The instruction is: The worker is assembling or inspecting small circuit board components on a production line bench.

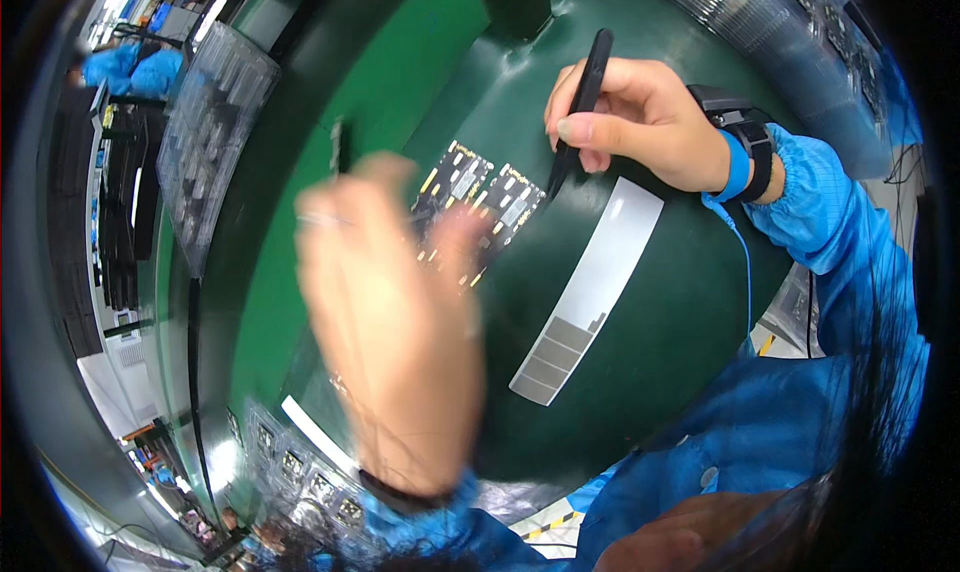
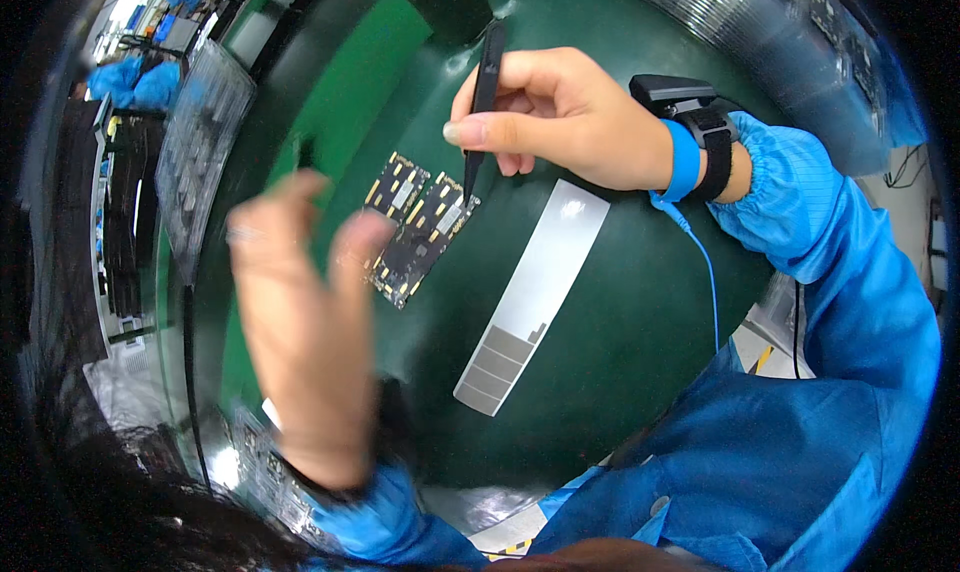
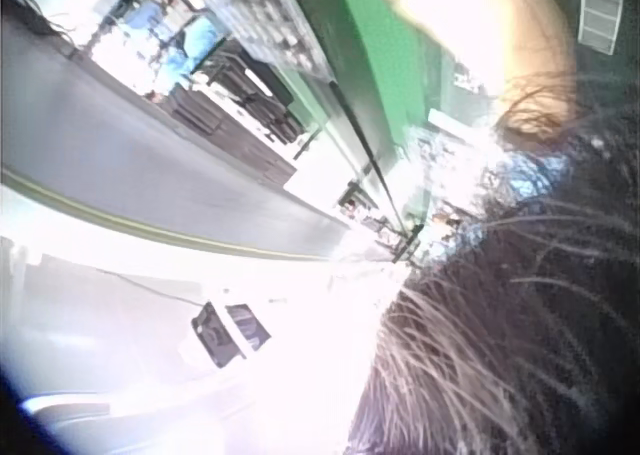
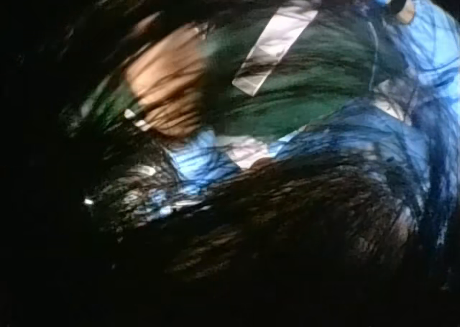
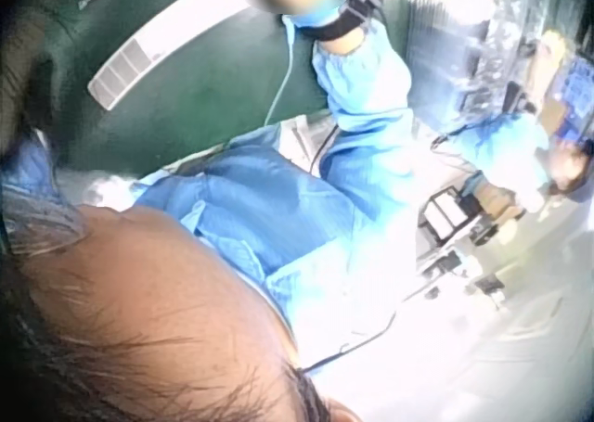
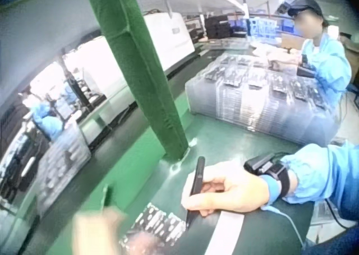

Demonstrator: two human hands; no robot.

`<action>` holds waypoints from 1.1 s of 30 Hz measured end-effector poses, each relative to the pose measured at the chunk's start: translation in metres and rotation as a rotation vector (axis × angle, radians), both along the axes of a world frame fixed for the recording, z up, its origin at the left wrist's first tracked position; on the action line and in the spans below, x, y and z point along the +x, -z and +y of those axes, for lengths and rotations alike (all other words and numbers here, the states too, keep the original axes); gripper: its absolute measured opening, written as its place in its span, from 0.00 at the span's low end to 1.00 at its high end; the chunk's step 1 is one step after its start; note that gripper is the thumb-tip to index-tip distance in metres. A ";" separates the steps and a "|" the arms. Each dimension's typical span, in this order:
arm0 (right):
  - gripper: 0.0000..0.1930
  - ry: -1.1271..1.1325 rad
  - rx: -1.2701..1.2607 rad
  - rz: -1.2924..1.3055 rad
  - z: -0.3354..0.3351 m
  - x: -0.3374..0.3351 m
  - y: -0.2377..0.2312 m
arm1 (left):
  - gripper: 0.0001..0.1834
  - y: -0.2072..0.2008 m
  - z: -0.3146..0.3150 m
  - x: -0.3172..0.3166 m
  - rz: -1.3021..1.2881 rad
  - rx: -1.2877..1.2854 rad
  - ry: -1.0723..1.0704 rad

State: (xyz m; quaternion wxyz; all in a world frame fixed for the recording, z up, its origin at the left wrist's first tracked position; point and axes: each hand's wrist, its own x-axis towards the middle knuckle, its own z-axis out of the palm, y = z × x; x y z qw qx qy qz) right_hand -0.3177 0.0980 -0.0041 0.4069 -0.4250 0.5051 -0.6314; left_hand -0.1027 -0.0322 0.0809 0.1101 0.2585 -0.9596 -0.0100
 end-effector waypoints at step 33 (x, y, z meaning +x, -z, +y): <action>0.10 -0.329 0.137 0.364 0.002 0.029 0.000 | 0.34 0.079 -0.076 0.045 0.065 0.172 -0.400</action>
